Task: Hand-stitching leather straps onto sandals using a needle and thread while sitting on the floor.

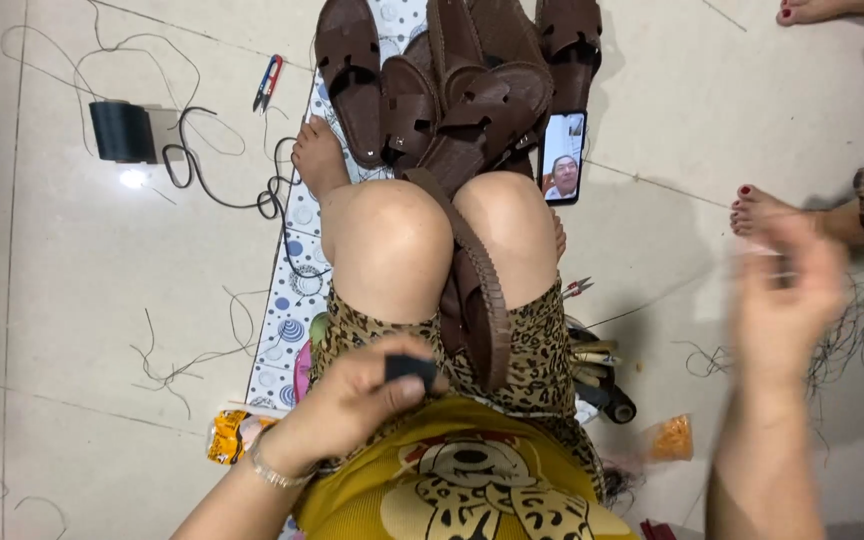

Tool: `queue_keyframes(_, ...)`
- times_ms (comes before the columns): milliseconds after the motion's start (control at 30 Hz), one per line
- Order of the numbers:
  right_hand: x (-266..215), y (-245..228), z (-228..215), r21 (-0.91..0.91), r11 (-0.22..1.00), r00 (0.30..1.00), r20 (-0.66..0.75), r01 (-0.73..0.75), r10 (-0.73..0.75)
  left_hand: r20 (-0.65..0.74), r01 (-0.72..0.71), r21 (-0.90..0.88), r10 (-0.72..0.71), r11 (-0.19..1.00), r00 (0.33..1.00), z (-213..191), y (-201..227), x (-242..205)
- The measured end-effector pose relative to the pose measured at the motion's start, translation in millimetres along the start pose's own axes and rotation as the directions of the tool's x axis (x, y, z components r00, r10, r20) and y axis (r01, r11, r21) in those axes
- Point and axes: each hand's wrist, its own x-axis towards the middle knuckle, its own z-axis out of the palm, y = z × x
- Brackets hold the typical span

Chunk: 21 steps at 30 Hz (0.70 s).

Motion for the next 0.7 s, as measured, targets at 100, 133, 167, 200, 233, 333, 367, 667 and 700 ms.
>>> queue_keyframes(100, -23, -116, 20, 0.406, 0.902, 0.927, 0.374, -0.147, -0.017, -0.302, -0.409, -0.382, 0.306, 0.829, 0.903, 2, 18, 24)
queue_keyframes(133, -28, -139, 23, 0.452, 0.87, 0.823, 0.559, -0.198, -0.103, -0.483, -0.535, -0.554, 0.277, 0.638, 0.831, 0, 26, 31)
queue_keyframes(167, -35, -163, 26, 0.481, 0.835, 0.672, 0.714, -0.266, -0.198, -0.64, -0.65, -0.648, 0.181, 0.397, 0.747, -1, 35, 35)
queue_keyframes(200, -33, -164, 22, 0.483, 0.834, 0.67, 0.715, -0.268, -0.199, -0.641, -0.65, -0.647, 0.178, 0.399, 0.747, -14, 35, 31)
queue_keyframes(233, -32, -165, 19, 0.507, 0.827, 0.693, 0.688, -0.244, -0.217, -0.65, -0.652, -0.669, 0.145, 0.356, 0.746, -27, 34, 27)
queue_keyframes(333, -26, -172, 19, 0.615, 0.708, 0.719, 0.659, -0.346, -0.22, -0.616, -0.609, -0.739, 0.076, 0.289, 0.784, -55, 4, 29)
queue_keyframes(367, -26, -175, 20, 0.677, 0.571, 0.721, 0.663, -0.463, -0.201, -0.57, -0.558, -0.788, 0.038, 0.26, 0.821, -61, -11, 30)
queue_keyframes(667, -42, -156, 14, 0.467, 0.72, 0.708, 0.705, -0.514, 0.048, -0.594, -0.544, -0.768, -0.057, 0.338, 0.802, -59, -23, 33)
queue_keyframes(700, -40, -164, 12, 0.465, 0.72, 0.707, 0.705, -0.515, 0.05, -0.592, -0.543, -0.769, -0.058, 0.337, 0.804, -58, -24, 35)
